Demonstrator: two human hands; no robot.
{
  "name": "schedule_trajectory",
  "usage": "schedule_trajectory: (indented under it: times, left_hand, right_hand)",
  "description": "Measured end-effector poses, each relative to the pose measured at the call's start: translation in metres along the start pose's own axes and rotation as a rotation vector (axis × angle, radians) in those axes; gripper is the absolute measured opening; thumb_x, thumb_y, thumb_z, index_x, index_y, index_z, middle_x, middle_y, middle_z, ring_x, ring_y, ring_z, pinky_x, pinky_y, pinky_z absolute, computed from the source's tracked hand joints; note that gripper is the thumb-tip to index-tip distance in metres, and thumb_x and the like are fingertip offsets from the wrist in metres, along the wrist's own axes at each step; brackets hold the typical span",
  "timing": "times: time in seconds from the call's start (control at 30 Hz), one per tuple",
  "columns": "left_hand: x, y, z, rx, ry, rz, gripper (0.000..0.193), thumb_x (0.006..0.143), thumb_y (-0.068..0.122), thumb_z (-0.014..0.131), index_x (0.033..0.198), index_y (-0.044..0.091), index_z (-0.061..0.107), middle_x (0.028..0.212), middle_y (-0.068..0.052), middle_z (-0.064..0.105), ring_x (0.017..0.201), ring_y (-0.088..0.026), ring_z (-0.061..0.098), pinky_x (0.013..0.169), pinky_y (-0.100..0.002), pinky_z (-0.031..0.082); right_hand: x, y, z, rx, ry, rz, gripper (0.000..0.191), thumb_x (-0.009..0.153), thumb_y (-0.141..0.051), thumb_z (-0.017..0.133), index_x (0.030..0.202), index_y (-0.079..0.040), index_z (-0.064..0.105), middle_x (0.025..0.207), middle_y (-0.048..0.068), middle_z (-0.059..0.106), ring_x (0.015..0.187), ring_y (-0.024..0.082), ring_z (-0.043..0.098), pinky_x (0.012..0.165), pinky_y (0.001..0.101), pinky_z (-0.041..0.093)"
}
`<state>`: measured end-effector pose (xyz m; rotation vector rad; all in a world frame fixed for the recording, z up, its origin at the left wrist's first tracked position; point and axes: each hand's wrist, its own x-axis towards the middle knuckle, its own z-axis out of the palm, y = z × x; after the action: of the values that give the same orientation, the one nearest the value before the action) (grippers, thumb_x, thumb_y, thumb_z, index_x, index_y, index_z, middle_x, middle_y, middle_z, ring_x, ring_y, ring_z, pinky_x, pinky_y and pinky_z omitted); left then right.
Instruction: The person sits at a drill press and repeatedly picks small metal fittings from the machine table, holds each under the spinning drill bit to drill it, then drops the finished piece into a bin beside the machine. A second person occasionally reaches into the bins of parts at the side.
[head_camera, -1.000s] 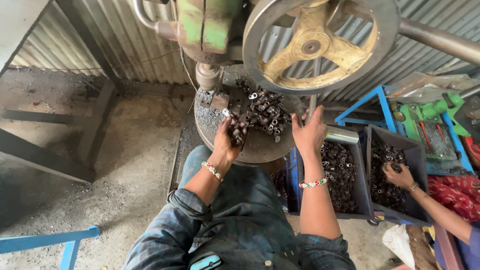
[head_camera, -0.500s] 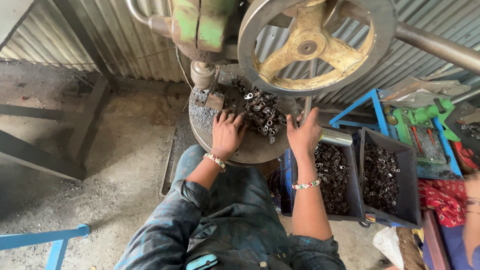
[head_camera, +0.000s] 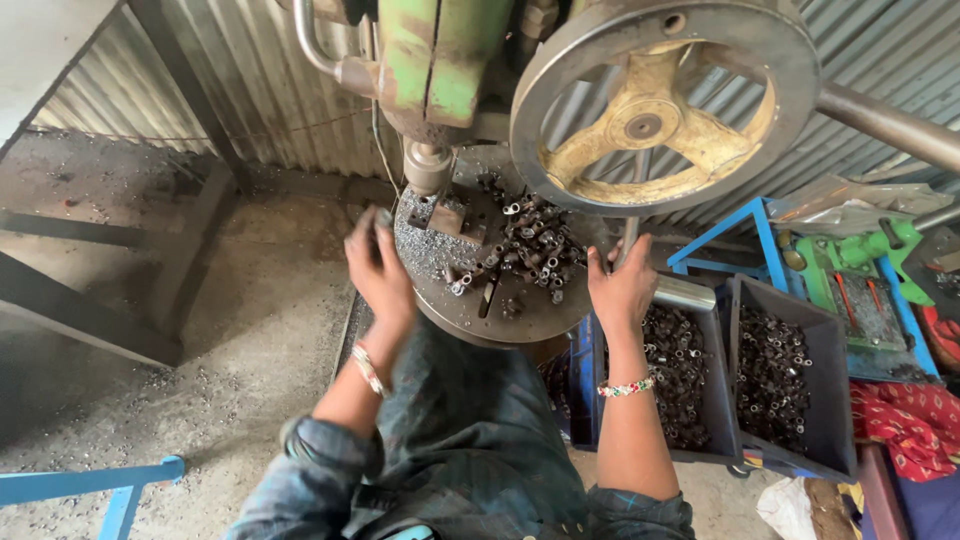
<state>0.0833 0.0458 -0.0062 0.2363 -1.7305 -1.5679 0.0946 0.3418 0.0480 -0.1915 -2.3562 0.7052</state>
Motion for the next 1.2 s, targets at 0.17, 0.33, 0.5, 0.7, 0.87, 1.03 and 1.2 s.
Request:
schedule_trajectory:
  times: [0.17, 0.33, 0.5, 0.7, 0.87, 1.03, 1.2]
  left_hand:
    - [0.057, -0.036, 0.003, -0.041, -0.156, -0.257, 0.026, 0.102, 0.025, 0.068, 0.115, 0.003, 0.069, 0.098, -0.008, 0.074, 0.088, -0.012, 0.068, 0.081, -0.028, 0.055]
    - [0.072, -0.046, 0.015, -0.015, -0.299, -0.299, 0.024, 0.097, 0.023, 0.075, 0.106, 0.001, 0.073, 0.083, -0.007, 0.073, 0.075, -0.010, 0.065, 0.071, -0.026, 0.054]
    - [0.078, -0.059, 0.018, -0.494, -0.341, -0.523, 0.025, 0.098, 0.020, 0.069, 0.107, -0.003, 0.071, 0.088, -0.002, 0.073, 0.077, -0.008, 0.066, 0.072, -0.025, 0.055]
    - [0.104, -0.072, 0.025, -0.397, -0.601, -0.533, 0.026, 0.100, 0.019, 0.069, 0.109, -0.006, 0.071, 0.091, -0.003, 0.071, 0.078, -0.009, 0.062, 0.071, -0.025, 0.051]
    - [0.119, -0.080, 0.031, -0.461, -0.654, -0.606, 0.025, 0.100, 0.021, 0.066, 0.107, -0.002, 0.073, 0.090, -0.002, 0.072, 0.077, -0.009, 0.061, 0.071, -0.025, 0.050]
    - [0.095, -0.091, 0.042, -0.610, -0.366, -0.430, 0.014, 0.097, 0.014, 0.075, 0.094, 0.000, 0.072, 0.083, -0.001, 0.069, 0.075, -0.008, 0.060, 0.071, -0.026, 0.050]
    - [0.102, -0.096, 0.044, -0.613, -0.396, -0.410, 0.015, 0.095, 0.012, 0.077, 0.087, 0.001, 0.071, 0.078, -0.001, 0.069, 0.072, -0.008, 0.059, 0.068, -0.025, 0.049]
  right_hand:
    - [-0.001, -0.004, -0.001, 0.020, 0.013, -0.008, 0.045, 0.084, -0.016, 0.085, 0.105, 0.000, 0.047, 0.082, 0.010, 0.064, 0.070, 0.033, 0.069, 0.064, 0.0431, 0.054]
    - [-0.002, -0.001, 0.000, -0.005, 0.009, -0.016, 0.045, 0.084, -0.016, 0.086, 0.103, 0.000, 0.048, 0.081, 0.010, 0.064, 0.072, 0.035, 0.068, 0.067, 0.0451, 0.053]
    - [0.000, -0.004, -0.001, 0.003, 0.010, -0.027, 0.046, 0.084, -0.015, 0.085, 0.107, 0.001, 0.049, 0.081, 0.011, 0.063, 0.071, 0.034, 0.068, 0.067, 0.0445, 0.053]
    - [-0.001, -0.004, 0.002, 0.004, 0.003, 0.005, 0.046, 0.084, -0.015, 0.085, 0.108, 0.001, 0.049, 0.081, 0.010, 0.063, 0.071, 0.034, 0.067, 0.066, 0.0438, 0.052]
    - [0.023, 0.025, 0.038, 0.034, -0.063, 0.000, 0.060, 0.081, -0.020, 0.084, 0.124, 0.004, 0.049, 0.098, 0.017, 0.067, 0.092, 0.040, 0.067, 0.083, 0.0493, 0.050]
    - [0.090, 0.040, 0.090, -0.268, -0.019, -0.374, 0.073, 0.091, -0.040, 0.083, 0.143, -0.010, 0.042, 0.141, 0.025, 0.052, 0.137, 0.044, 0.045, 0.117, 0.0507, 0.034]
    - [0.146, 0.019, 0.107, -0.284, 0.012, -0.165, 0.069, 0.090, -0.037, 0.084, 0.137, -0.008, 0.044, 0.131, 0.023, 0.057, 0.127, 0.043, 0.051, 0.108, 0.0501, 0.039]
